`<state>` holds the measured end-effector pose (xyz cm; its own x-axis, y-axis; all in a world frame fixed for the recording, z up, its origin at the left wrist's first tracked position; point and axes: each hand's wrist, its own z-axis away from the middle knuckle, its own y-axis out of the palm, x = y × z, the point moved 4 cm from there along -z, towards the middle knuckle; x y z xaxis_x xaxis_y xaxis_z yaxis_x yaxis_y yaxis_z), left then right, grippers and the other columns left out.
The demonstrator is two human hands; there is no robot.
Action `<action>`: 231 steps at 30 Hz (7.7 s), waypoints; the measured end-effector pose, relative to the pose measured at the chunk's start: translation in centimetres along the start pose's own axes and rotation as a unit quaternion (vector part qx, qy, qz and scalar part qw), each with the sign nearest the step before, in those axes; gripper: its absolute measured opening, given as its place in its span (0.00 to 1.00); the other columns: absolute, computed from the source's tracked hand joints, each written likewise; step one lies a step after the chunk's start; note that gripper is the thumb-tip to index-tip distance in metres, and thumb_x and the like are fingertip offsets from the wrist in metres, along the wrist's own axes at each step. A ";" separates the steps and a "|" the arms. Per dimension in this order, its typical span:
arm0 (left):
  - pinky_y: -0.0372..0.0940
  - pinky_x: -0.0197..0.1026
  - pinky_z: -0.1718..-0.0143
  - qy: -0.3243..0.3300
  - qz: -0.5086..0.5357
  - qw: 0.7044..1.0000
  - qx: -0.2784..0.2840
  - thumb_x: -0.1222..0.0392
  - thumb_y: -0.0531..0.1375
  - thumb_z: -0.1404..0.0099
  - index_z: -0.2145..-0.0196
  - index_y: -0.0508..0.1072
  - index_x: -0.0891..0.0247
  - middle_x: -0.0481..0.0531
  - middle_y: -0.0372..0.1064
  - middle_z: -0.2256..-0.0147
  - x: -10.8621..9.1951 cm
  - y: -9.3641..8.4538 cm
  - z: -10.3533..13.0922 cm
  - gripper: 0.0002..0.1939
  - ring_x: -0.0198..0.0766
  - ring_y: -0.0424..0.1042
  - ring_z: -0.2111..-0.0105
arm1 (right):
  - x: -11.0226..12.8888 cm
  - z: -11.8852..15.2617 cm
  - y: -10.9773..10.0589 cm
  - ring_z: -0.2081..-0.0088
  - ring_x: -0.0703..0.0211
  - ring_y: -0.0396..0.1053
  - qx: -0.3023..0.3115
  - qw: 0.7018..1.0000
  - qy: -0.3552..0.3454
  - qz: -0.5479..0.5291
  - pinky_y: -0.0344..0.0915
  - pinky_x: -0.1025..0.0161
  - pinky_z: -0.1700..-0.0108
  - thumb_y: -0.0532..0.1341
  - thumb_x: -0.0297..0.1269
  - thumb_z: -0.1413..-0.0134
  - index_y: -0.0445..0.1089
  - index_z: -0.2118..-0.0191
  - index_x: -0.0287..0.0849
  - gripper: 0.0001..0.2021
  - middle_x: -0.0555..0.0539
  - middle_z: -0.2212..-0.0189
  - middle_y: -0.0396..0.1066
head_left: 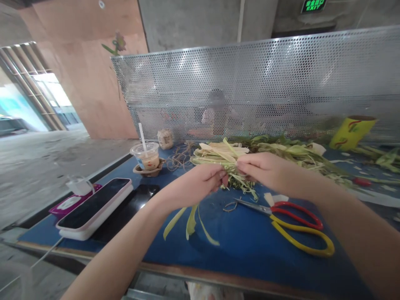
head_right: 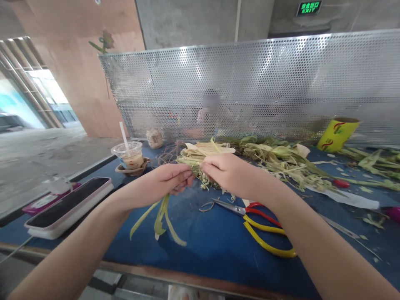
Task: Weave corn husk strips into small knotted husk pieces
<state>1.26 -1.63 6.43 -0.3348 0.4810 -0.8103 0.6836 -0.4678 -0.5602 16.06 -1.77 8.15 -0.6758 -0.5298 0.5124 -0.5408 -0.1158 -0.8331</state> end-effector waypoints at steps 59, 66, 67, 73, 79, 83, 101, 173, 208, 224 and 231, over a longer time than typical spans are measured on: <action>0.46 0.28 0.83 -0.068 0.505 0.860 0.004 0.63 0.45 0.34 0.60 0.46 0.54 0.37 0.49 0.84 3.7 5.7 -1.0 0.08 0.25 0.45 0.85 | -6.2 1.8 7.5 0.73 0.61 0.72 -0.341 0.828 0.075 -0.438 0.69 0.64 0.70 0.68 0.33 0.66 0.74 0.77 0.46 0.04 0.52 0.77 0.75; 0.46 0.27 0.84 -0.052 0.505 0.862 -0.005 0.62 0.46 0.35 0.66 0.47 0.56 0.36 0.49 0.85 3.3 5.9 -1.0 0.06 0.25 0.45 0.86 | -5.3 2.3 8.1 0.70 0.57 0.73 -0.342 0.805 0.076 -0.479 0.72 0.60 0.65 0.68 0.33 0.66 0.74 0.76 0.47 0.05 0.50 0.74 0.76; 0.45 0.27 0.84 -0.056 0.506 0.861 -0.012 0.62 0.46 0.35 0.68 0.47 0.57 0.36 0.48 0.86 3.4 5.9 -1.0 0.07 0.25 0.45 0.86 | -5.1 2.3 8.0 0.70 0.56 0.74 -0.342 0.806 0.070 -0.479 0.72 0.60 0.65 0.67 0.32 0.66 0.75 0.76 0.48 0.05 0.51 0.74 0.76; 0.46 0.25 0.85 -0.073 0.505 0.857 -0.070 0.60 0.48 0.35 0.71 0.51 0.60 0.38 0.49 0.85 4.4 6.0 -1.3 0.08 0.24 0.47 0.86 | -4.1 2.8 6.9 0.70 0.55 0.73 -0.368 0.878 0.071 -0.298 0.70 0.59 0.64 0.64 0.32 0.62 0.74 0.76 0.47 0.02 0.50 0.73 0.76; 0.46 0.25 0.85 -0.062 0.485 0.867 -0.098 0.58 0.51 0.37 0.73 0.52 0.61 0.38 0.51 0.84 4.9 5.8 -1.4 0.11 0.24 0.48 0.85 | -3.3 2.9 6.1 0.69 0.58 0.69 -0.371 0.925 -0.029 -0.071 0.65 0.63 0.67 0.61 0.31 0.55 0.71 0.70 0.45 0.04 0.49 0.71 0.73; 0.45 0.25 0.85 -0.058 0.498 0.863 -0.067 0.59 0.51 0.37 0.74 0.52 0.61 0.38 0.50 0.84 4.6 5.8 -1.2 0.10 0.23 0.47 0.86 | -5.1 2.4 5.8 0.68 0.61 0.69 -0.298 0.921 -0.029 -0.250 0.65 0.64 0.64 0.57 0.32 0.50 0.68 0.63 0.47 0.07 0.50 0.71 0.71; 0.46 0.25 0.87 -0.055 0.477 0.877 0.027 0.59 0.50 0.36 0.71 0.54 0.61 0.38 0.50 0.84 3.8 6.5 -1.1 0.08 0.24 0.50 0.86 | -4.8 1.9 6.5 0.79 0.65 0.61 -0.207 0.881 0.070 -0.420 0.60 0.66 0.78 0.65 0.41 0.61 0.75 0.75 0.43 0.07 0.51 0.81 0.63; 0.48 0.25 0.90 -0.075 0.309 0.938 -0.138 0.57 0.54 0.40 0.74 0.60 0.63 0.38 0.56 0.87 3.6 5.6 -0.4 0.09 0.22 0.51 0.90 | -1.7 3.9 5.8 0.58 0.55 0.68 -0.310 0.911 -0.198 0.188 0.67 0.61 0.60 0.50 0.25 0.46 0.59 0.59 0.39 0.09 0.39 0.62 0.68; 0.55 0.29 0.86 -0.005 0.270 0.923 -0.274 0.64 0.62 0.47 0.69 0.72 0.62 0.42 0.61 0.85 3.0 4.6 0.4 0.05 0.24 0.58 0.87 | -2.8 3.1 5.5 0.74 0.65 0.59 -0.199 0.964 -0.040 -0.173 0.61 0.68 0.72 0.49 0.34 0.41 0.58 0.68 0.45 0.05 0.52 0.74 0.58; 0.61 0.30 0.84 0.039 0.186 0.955 -0.228 0.65 0.65 0.52 0.74 0.76 0.63 0.46 0.66 0.80 2.5 4.0 0.6 0.04 0.24 0.62 0.86 | -2.8 3.0 4.5 0.71 0.63 0.64 -0.087 0.971 -0.010 -0.223 0.64 0.67 0.71 0.54 0.35 0.46 0.61 0.73 0.43 0.06 0.50 0.74 0.64; 0.64 0.31 0.80 0.064 0.091 0.962 -0.249 0.62 0.63 0.48 0.77 0.74 0.64 0.48 0.68 0.77 2.4 4.0 0.8 0.03 0.28 0.66 0.83 | -2.6 3.1 4.1 0.73 0.64 0.65 -0.082 0.980 -0.025 -0.178 0.64 0.68 0.72 0.53 0.37 0.45 0.65 0.71 0.43 0.08 0.50 0.74 0.67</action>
<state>2.65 -2.94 2.15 -0.1190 0.5277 -0.8410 0.9599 -0.1553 -0.2333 17.16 -3.49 2.71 -0.4071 -0.5214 0.7499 -0.8133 -0.1666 -0.5574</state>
